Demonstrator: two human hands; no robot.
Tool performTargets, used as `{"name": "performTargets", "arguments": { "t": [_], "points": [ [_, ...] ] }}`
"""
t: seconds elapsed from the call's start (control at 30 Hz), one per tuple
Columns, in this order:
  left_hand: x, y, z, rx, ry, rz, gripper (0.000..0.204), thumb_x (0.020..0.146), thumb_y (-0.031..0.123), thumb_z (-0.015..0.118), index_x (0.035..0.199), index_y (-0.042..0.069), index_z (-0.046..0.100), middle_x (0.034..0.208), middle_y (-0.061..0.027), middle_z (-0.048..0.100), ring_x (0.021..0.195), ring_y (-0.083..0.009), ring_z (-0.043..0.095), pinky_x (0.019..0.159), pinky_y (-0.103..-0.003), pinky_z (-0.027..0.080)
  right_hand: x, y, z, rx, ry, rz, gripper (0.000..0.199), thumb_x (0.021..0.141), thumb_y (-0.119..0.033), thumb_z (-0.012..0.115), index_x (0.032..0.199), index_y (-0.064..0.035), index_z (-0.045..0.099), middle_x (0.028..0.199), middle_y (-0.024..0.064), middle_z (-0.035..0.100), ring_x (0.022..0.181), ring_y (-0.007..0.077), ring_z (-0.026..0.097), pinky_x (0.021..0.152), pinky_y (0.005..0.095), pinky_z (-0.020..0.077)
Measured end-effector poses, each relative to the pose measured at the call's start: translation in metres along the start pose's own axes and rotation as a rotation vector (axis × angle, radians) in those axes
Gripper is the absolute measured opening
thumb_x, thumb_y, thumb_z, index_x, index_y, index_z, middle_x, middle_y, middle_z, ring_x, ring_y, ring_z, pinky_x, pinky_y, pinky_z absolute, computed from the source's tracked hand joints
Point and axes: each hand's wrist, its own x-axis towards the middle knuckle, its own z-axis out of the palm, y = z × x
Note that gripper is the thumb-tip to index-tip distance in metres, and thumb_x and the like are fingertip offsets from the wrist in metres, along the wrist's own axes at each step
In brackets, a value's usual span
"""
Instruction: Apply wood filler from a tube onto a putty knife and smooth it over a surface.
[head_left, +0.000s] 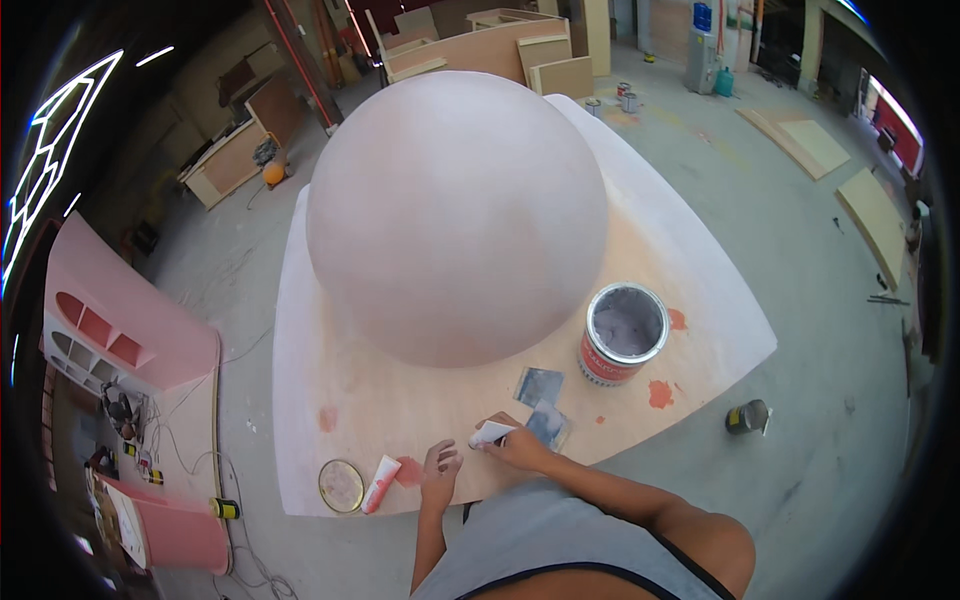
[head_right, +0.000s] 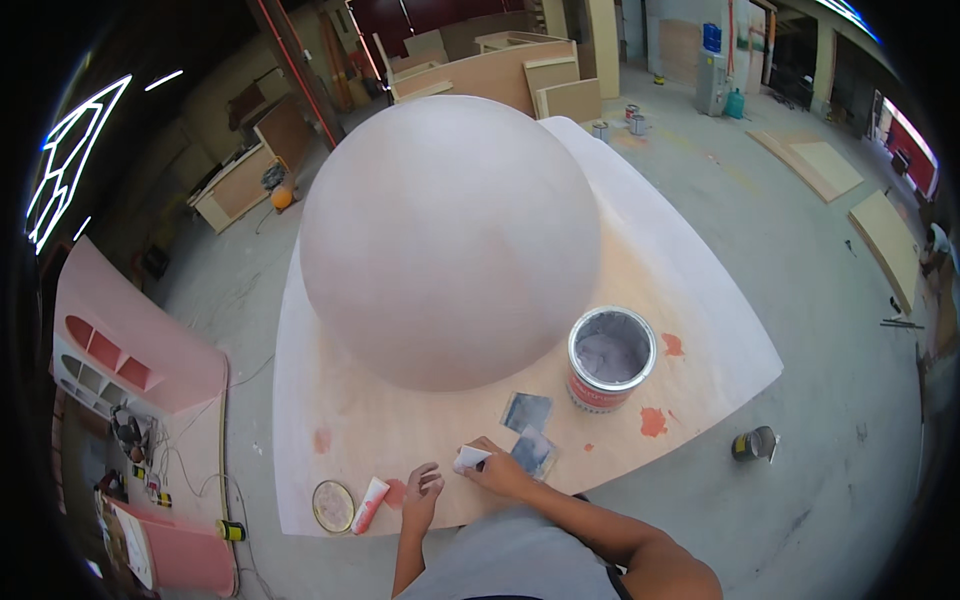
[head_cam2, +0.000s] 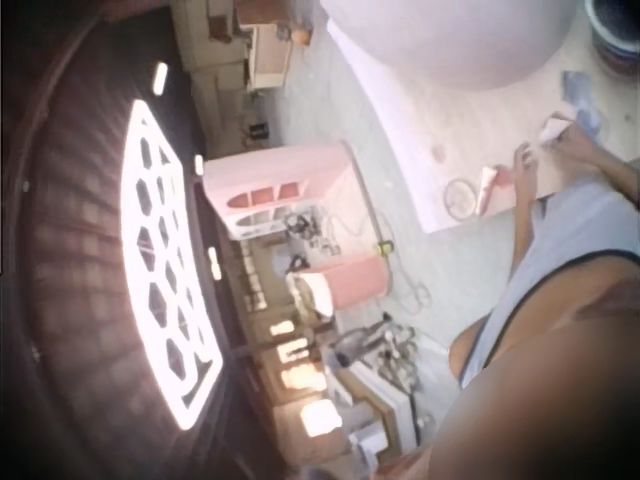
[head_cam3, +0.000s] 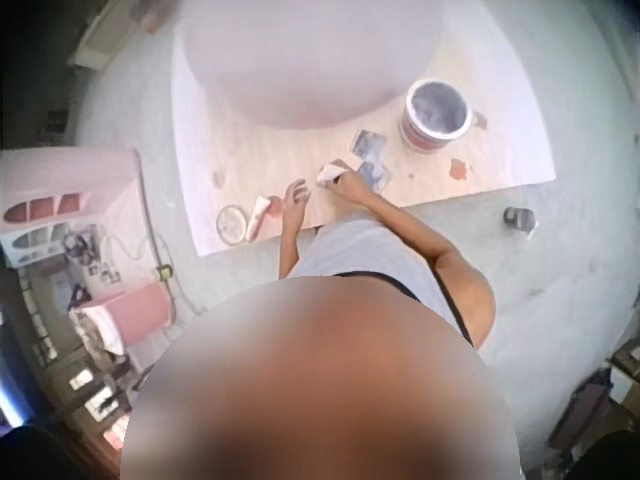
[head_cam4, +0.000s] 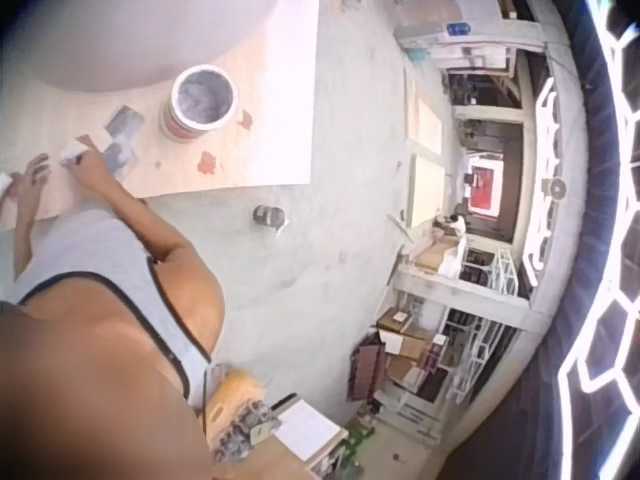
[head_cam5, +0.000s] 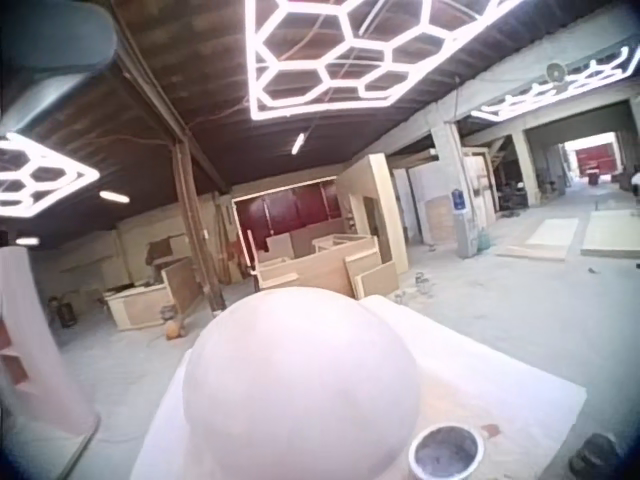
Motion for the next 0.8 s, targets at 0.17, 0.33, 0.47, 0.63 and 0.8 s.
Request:
{"name": "performTargets", "arguments": {
  "t": [0.17, 0.33, 0.47, 0.63, 0.8],
  "points": [
    [0.002, 0.006, 0.022, -0.125, -0.204, -0.051, 0.051, 0.091, 0.011, 0.072, 0.136, 0.002, 0.050, 0.120, -0.0115, 0.063, 0.110, -0.0197, 0.062, 0.091, -0.030, 0.051, -0.005, 0.026, -0.014, 0.353, -0.139, 0.170, 0.042, 0.093, -0.023, 0.071, 0.128, -0.0036, 0.060, 0.109, 0.0098, 0.069, 0.089, 0.0158, 0.067, 0.078, 0.0302, 0.0540],
    [0.022, 0.021, 0.045, -0.144, -0.278, -0.074, 0.049, 0.092, 0.008, 0.071, 0.135, -0.001, 0.050, 0.118, -0.0109, 0.063, 0.107, -0.0167, 0.062, 0.092, -0.030, 0.051, -0.002, 0.022, -0.046, 0.685, -0.151, 0.349, 0.043, 0.100, -0.029, 0.063, 0.132, -0.0021, 0.057, 0.108, 0.0080, 0.069, 0.089, 0.0147, 0.066, 0.079, 0.0291, 0.0537],
    [0.034, 0.035, 0.055, -0.176, -0.236, -0.014, 0.043, 0.094, 0.004, 0.065, 0.133, -0.004, 0.050, 0.118, -0.0131, 0.063, 0.109, -0.0209, 0.063, 0.096, -0.033, 0.052, -0.002, 0.014, -0.065, 0.880, -0.013, 0.334, 0.041, 0.103, -0.031, 0.057, 0.132, -0.0025, 0.055, 0.103, 0.0072, 0.068, 0.086, 0.0142, 0.065, 0.076, 0.0292, 0.0533],
    [0.043, 0.042, 0.050, -0.297, -0.209, 0.071, 0.038, 0.096, 0.002, 0.062, 0.132, -0.003, 0.051, 0.118, -0.0147, 0.064, 0.107, -0.0218, 0.065, 0.095, -0.033, 0.053, -0.003, 0.021, -0.071, 1.153, 0.133, 0.257, 0.037, 0.105, -0.033, 0.052, 0.127, -0.0027, 0.057, 0.100, 0.0087, 0.068, 0.083, 0.0159, 0.065, 0.073, 0.0306, 0.0534],
    [0.038, 0.052, 0.046, -0.275, -0.181, 0.102, 0.034, 0.098, 0.005, 0.060, 0.130, -0.003, 0.051, 0.115, -0.0145, 0.065, 0.103, -0.0213, 0.066, 0.091, -0.032, 0.053, -0.008, 0.024, -0.075, 1.241, 0.139, 0.284, 0.038, 0.104, -0.031, 0.055, 0.128, -0.0014, 0.056, 0.102, 0.0094, 0.066, 0.085, 0.0169, 0.065, 0.076, 0.0309, 0.0548]
  ]
}}
